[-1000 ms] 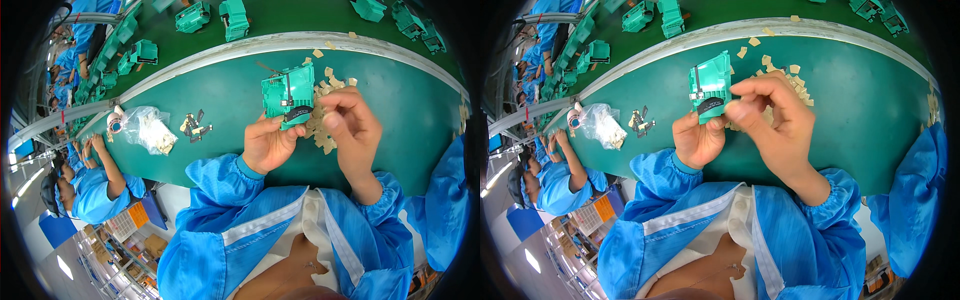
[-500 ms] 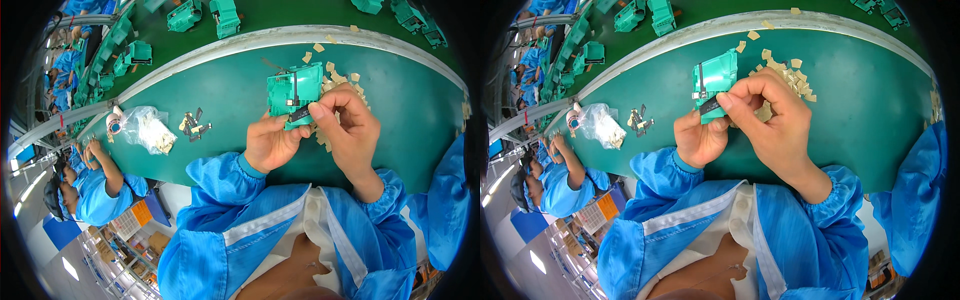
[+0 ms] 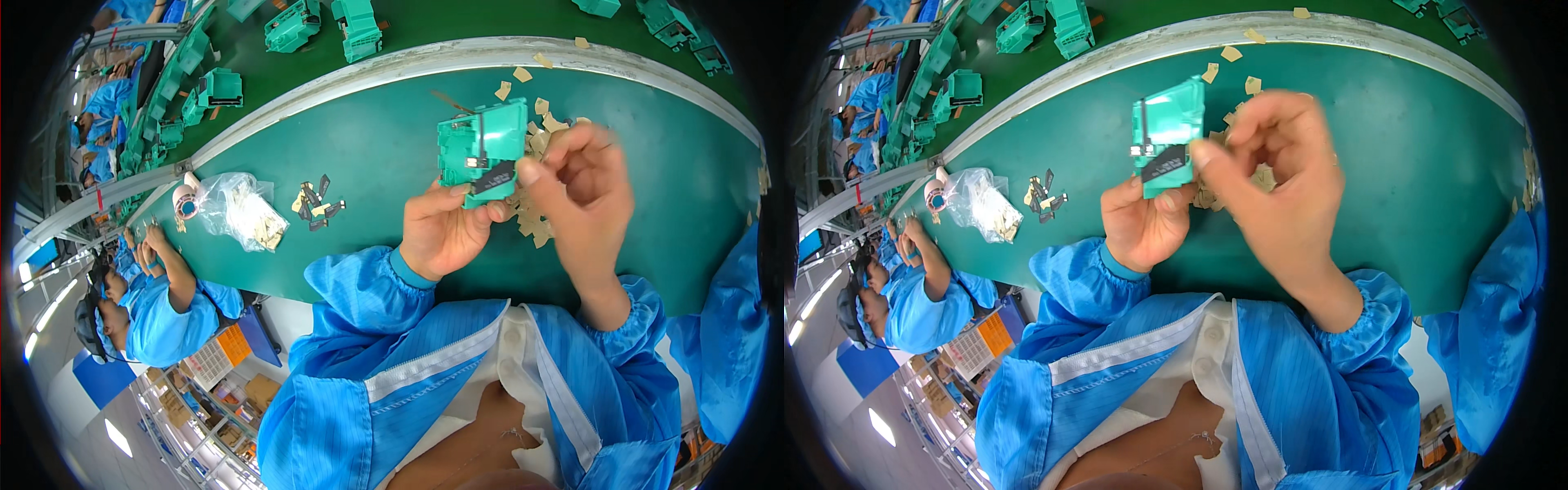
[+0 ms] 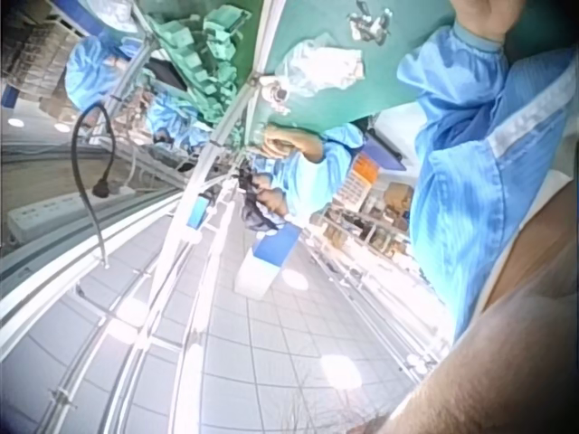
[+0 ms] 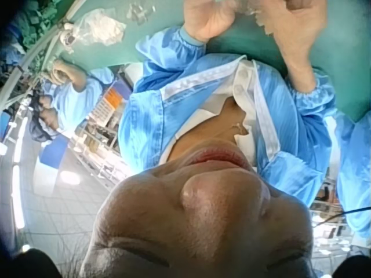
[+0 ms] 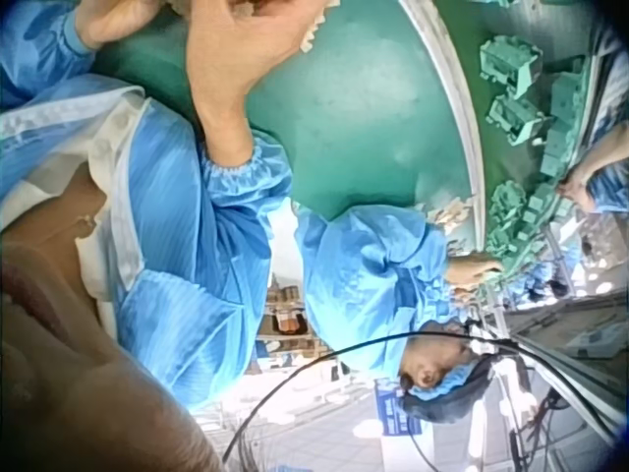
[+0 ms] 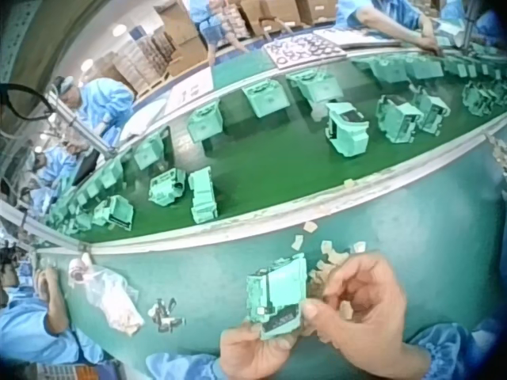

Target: The person assembles small electronic components by hand, inserting copper contacts and black electronic parts into a green plastic housing on an assembly line.

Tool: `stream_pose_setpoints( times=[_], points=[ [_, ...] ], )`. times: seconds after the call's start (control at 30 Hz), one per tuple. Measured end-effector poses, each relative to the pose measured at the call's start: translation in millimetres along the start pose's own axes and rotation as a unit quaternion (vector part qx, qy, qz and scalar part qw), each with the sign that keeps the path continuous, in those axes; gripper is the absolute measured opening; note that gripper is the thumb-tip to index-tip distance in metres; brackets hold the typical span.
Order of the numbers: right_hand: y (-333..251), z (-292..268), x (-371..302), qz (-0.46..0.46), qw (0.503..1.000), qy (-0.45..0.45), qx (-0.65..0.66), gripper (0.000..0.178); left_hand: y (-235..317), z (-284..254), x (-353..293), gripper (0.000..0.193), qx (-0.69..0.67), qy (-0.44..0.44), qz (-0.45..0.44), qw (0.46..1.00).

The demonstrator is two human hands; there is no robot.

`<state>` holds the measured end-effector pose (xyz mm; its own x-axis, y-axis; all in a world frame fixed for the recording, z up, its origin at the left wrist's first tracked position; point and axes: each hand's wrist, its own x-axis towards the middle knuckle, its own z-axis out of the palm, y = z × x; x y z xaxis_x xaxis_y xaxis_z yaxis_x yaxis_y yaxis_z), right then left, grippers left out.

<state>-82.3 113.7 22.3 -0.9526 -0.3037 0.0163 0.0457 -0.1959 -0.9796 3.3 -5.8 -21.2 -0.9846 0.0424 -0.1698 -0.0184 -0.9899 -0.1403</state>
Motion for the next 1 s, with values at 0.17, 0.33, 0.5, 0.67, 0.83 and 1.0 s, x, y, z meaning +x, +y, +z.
stream_pose_setpoints(
  times=[0.17,0.33,0.5,0.67,0.83,1.0],
  points=[
    [3.3,-12.2,1.5,0.131,0.990,-0.026,0.054,0.009,8.7,-3.2,-1.0,0.046,0.098,-0.009,-0.019,0.995],
    [8.1,-7.8,-6.9,0.154,0.973,-0.147,0.093,0.014,-0.2,1.2,-2.5,0.040,0.108,0.005,0.018,0.994],
    [9.8,-15.4,-2.3,0.235,0.949,-0.121,0.170,0.017,-1.5,9.9,-0.8,0.040,0.291,0.037,0.040,0.955],
    [7.3,-17.4,-1.1,0.190,0.970,-0.109,0.104,0.026,-11.2,25.1,-4.1,0.047,0.395,0.114,0.111,0.905],
    [5.4,-18.7,-0.7,0.145,0.977,-0.140,0.072,0.033,-10.2,31.4,-6.1,0.067,0.425,0.117,0.128,0.888],
    [4.7,-19.6,-1.8,0.072,0.987,-0.143,-0.012,0.033,-10.3,35.6,-6.6,0.086,0.446,0.133,0.141,0.874]
  ],
)
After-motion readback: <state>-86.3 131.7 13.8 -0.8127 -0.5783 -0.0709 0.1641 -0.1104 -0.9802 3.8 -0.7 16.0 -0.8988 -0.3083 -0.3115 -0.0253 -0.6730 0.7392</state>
